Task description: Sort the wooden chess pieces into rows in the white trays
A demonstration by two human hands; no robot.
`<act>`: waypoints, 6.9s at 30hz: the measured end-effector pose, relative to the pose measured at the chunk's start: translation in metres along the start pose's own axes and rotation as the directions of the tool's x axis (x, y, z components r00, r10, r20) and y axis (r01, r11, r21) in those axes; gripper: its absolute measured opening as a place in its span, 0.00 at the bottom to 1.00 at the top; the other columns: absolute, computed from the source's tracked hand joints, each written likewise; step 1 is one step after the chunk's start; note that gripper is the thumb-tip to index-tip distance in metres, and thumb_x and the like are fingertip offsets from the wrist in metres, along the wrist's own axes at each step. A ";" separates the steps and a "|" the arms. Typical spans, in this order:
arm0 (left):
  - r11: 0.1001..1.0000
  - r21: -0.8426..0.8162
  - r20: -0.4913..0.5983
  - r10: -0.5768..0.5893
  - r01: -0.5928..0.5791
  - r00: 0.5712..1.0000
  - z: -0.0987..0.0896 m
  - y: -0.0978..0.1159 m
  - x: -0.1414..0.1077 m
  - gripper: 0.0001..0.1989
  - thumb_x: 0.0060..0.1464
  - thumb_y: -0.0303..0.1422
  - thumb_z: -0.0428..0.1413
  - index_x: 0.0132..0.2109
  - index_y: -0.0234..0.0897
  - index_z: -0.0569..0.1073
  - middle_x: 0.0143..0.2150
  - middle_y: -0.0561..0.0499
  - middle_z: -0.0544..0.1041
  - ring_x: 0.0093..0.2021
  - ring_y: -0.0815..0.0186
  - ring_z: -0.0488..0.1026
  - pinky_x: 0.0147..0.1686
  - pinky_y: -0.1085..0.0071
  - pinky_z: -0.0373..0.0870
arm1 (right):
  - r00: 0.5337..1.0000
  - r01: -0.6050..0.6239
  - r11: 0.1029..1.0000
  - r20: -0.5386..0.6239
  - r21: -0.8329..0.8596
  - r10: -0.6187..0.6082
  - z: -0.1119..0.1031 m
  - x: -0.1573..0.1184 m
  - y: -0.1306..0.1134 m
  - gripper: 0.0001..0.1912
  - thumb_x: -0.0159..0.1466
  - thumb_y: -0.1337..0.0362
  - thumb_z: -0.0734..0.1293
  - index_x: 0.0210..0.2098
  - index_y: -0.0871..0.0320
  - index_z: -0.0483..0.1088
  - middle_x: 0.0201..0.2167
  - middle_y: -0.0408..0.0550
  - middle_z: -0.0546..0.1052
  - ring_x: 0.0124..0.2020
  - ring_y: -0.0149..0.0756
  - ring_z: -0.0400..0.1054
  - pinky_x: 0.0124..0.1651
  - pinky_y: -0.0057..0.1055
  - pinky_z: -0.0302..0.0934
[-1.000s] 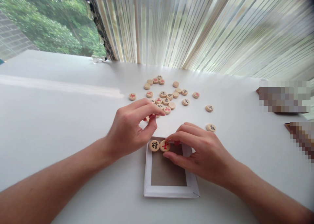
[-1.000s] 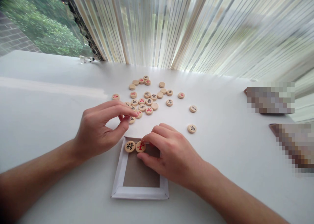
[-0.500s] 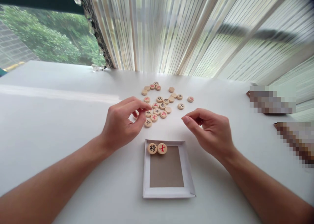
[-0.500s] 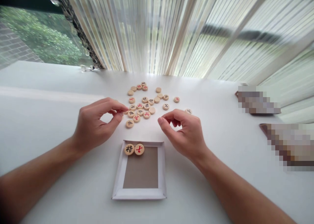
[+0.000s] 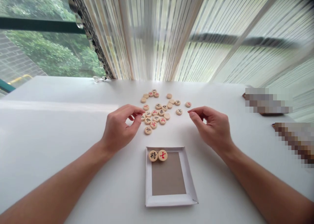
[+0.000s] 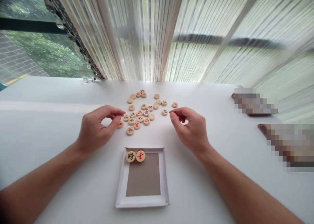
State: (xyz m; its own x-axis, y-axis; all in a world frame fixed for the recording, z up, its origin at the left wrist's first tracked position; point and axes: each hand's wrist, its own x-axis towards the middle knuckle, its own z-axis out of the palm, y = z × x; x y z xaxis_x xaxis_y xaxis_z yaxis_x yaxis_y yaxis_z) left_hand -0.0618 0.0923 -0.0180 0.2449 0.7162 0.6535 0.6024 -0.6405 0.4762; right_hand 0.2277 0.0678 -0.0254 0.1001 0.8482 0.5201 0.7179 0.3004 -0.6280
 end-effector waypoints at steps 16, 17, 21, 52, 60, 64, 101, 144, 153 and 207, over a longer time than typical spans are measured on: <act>0.999 -0.032 0.050 0.044 -0.043 0.998 0.007 0.004 -0.002 0.09 0.61 0.24 0.57 0.41 0.39 0.81 0.37 0.51 0.85 0.33 0.65 0.81 0.39 0.70 0.80 | 0.893 0.335 0.908 0.393 -0.251 -0.220 0.011 0.015 0.033 0.21 0.74 0.61 0.62 0.64 0.56 0.74 0.63 0.60 0.77 0.66 0.64 0.63 0.62 0.63 0.59; 0.999 -0.034 0.055 0.044 -0.043 0.998 0.007 0.004 -0.003 0.09 0.61 0.24 0.57 0.41 0.38 0.81 0.38 0.50 0.85 0.33 0.65 0.81 0.40 0.70 0.80 | 0.886 0.342 0.905 0.406 -0.251 -0.223 0.011 0.015 0.033 0.20 0.75 0.62 0.62 0.63 0.56 0.75 0.63 0.60 0.77 0.66 0.63 0.63 0.63 0.63 0.57; 0.997 -0.049 0.038 0.064 -0.062 0.997 0.008 0.006 -0.004 0.09 0.61 0.22 0.57 0.42 0.35 0.82 0.37 0.49 0.85 0.34 0.66 0.81 0.41 0.71 0.79 | 0.878 0.355 0.904 0.416 -0.239 -0.235 0.009 0.015 0.032 0.16 0.76 0.62 0.62 0.55 0.57 0.78 0.56 0.59 0.82 0.65 0.62 0.66 0.64 0.60 0.55; 0.756 -0.513 0.384 -0.221 0.406 0.897 0.003 0.066 -0.012 0.06 0.62 0.32 0.64 0.41 0.37 0.87 0.37 0.49 0.87 0.35 0.64 0.83 0.32 0.74 0.76 | 0.941 -0.066 0.743 0.290 0.666 -0.176 -0.001 -0.043 -0.044 0.20 0.58 0.75 0.81 0.46 0.53 0.78 0.38 0.42 0.84 0.37 0.32 0.81 0.45 0.27 0.79; 0.749 -0.531 0.353 -0.229 0.396 0.907 0.002 0.069 -0.011 0.05 0.60 0.30 0.66 0.42 0.36 0.86 0.34 0.50 0.86 0.32 0.66 0.81 0.31 0.73 0.76 | 0.933 -0.186 0.654 0.341 0.733 -0.116 -0.001 -0.040 -0.051 0.20 0.57 0.75 0.82 0.46 0.55 0.81 0.37 0.42 0.86 0.37 0.33 0.83 0.44 0.26 0.81; 0.781 -0.527 0.299 -0.197 0.334 0.933 0.002 0.070 -0.011 0.03 0.60 0.28 0.67 0.41 0.34 0.85 0.35 0.50 0.86 0.34 0.66 0.81 0.33 0.73 0.76 | 0.924 -0.273 0.628 0.381 0.729 -0.040 -0.002 -0.041 -0.056 0.13 0.63 0.71 0.80 0.46 0.56 0.82 0.34 0.43 0.87 0.31 0.33 0.83 0.34 0.25 0.81; 0.827 -0.507 0.323 -0.080 0.244 0.943 0.003 0.072 -0.019 0.11 0.59 0.26 0.67 0.47 0.44 0.86 0.35 0.52 0.86 0.32 0.67 0.80 0.35 0.72 0.81 | 0.753 -0.624 0.457 0.645 0.634 0.132 -0.006 -0.030 -0.065 0.14 0.49 0.65 0.87 0.32 0.58 0.84 0.24 0.44 0.83 0.22 0.29 0.76 0.25 0.22 0.72; 0.524 -0.690 0.420 -0.272 0.499 0.866 0.005 0.071 -0.014 0.10 0.58 0.24 0.68 0.47 0.36 0.86 0.39 0.50 0.88 0.40 0.62 0.87 0.44 0.71 0.88 | 0.868 -0.399 0.592 0.496 0.700 -0.001 -0.007 -0.036 -0.061 0.12 0.65 0.68 0.78 0.48 0.52 0.84 0.38 0.46 0.87 0.37 0.36 0.84 0.41 0.30 0.82; 0.519 -0.698 0.376 -0.321 0.494 0.869 0.005 0.068 -0.013 0.09 0.57 0.26 0.69 0.46 0.33 0.85 0.41 0.48 0.88 0.40 0.66 0.87 0.42 0.77 0.86 | 0.964 -0.037 0.779 0.229 0.626 -0.138 -0.005 -0.040 -0.051 0.21 0.65 0.74 0.77 0.54 0.50 0.80 0.44 0.46 0.84 0.43 0.38 0.81 0.50 0.38 0.79; 0.831 -0.525 0.338 0.007 0.182 0.941 0.003 0.071 -0.018 0.05 0.61 0.27 0.66 0.44 0.41 0.84 0.34 0.51 0.84 0.32 0.66 0.79 0.37 0.70 0.79 | 0.776 -0.543 0.553 0.629 0.632 0.043 -0.007 -0.035 -0.060 0.15 0.64 0.65 0.80 0.49 0.58 0.80 0.28 0.44 0.80 0.28 0.31 0.75 0.32 0.25 0.71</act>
State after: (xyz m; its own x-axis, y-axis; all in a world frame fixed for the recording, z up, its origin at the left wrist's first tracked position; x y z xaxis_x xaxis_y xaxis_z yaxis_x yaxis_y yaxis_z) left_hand -0.0208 0.0351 0.0025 0.4913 0.7633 0.4196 0.1465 -0.5473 0.8240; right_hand 0.1863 0.0170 -0.0017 -0.3247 0.9457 0.0120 -0.0926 -0.0192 -0.9955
